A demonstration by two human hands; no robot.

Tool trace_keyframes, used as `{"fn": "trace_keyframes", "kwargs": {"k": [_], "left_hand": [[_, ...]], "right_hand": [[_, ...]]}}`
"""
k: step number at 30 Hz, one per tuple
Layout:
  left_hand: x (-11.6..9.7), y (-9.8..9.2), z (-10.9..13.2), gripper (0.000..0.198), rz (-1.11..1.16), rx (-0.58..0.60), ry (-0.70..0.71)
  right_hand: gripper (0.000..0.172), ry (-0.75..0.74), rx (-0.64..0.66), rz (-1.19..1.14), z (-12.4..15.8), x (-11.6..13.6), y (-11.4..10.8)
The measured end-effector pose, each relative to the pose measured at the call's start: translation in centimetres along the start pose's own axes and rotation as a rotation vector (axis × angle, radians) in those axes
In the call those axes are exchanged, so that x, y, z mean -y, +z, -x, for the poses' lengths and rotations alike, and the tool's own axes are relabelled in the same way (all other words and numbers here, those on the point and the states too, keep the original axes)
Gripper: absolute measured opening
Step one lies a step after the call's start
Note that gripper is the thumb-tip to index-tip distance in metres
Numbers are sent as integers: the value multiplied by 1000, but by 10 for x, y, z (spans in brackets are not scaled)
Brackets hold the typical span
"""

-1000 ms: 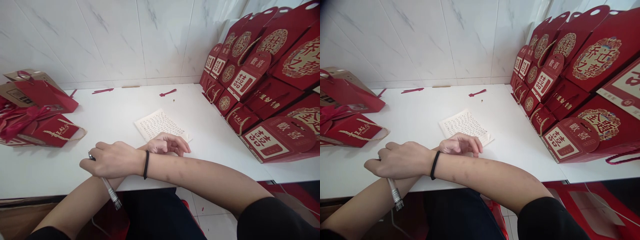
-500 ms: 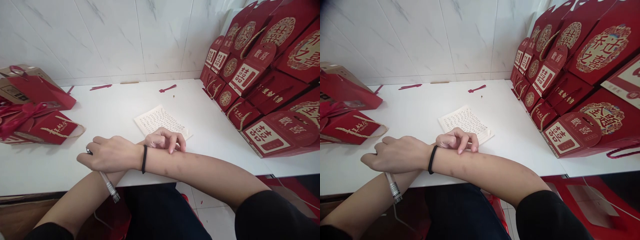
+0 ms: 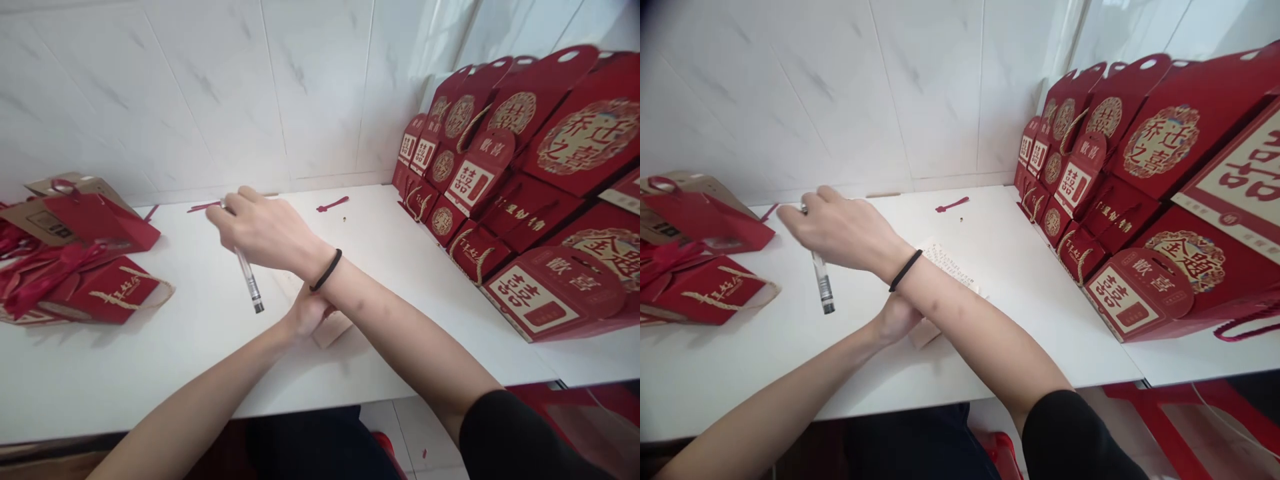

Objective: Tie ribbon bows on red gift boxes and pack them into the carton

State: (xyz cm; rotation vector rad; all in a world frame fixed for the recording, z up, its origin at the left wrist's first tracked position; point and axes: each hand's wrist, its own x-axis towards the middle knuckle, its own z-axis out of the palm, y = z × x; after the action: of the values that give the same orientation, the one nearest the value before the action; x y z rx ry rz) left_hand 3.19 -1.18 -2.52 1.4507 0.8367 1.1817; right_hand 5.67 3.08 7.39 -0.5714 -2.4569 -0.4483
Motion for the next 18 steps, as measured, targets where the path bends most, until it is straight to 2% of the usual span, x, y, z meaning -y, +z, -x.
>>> {"fn": "trace_keyframes", "kwargs": {"k": [3, 5, 8, 10, 12, 14, 18], "left_hand": [[-2, 2, 7, 7, -266, -54, 182], [-1, 2, 11, 2, -454, -85, 366], [4, 1, 13, 28, -623, -82, 557], [7, 1, 13, 46, -705, -62, 554], [9, 2, 13, 53, -771, -42, 526], [8, 3, 13, 53, -814, -20, 537], [5, 8, 15, 48, -881, 61, 655]], "right_hand": [[23, 134, -17, 35, 1, -26, 4], [20, 185, 25, 48, 5, -40, 10], [18, 248, 91, 64, 12, -56, 22], [18, 280, 117, 63, 15, -61, 29], [17, 292, 143, 52, 15, -63, 35], [16, 293, 166, 41, 15, -62, 40], [15, 277, 186, 31, 13, -60, 44]]}}
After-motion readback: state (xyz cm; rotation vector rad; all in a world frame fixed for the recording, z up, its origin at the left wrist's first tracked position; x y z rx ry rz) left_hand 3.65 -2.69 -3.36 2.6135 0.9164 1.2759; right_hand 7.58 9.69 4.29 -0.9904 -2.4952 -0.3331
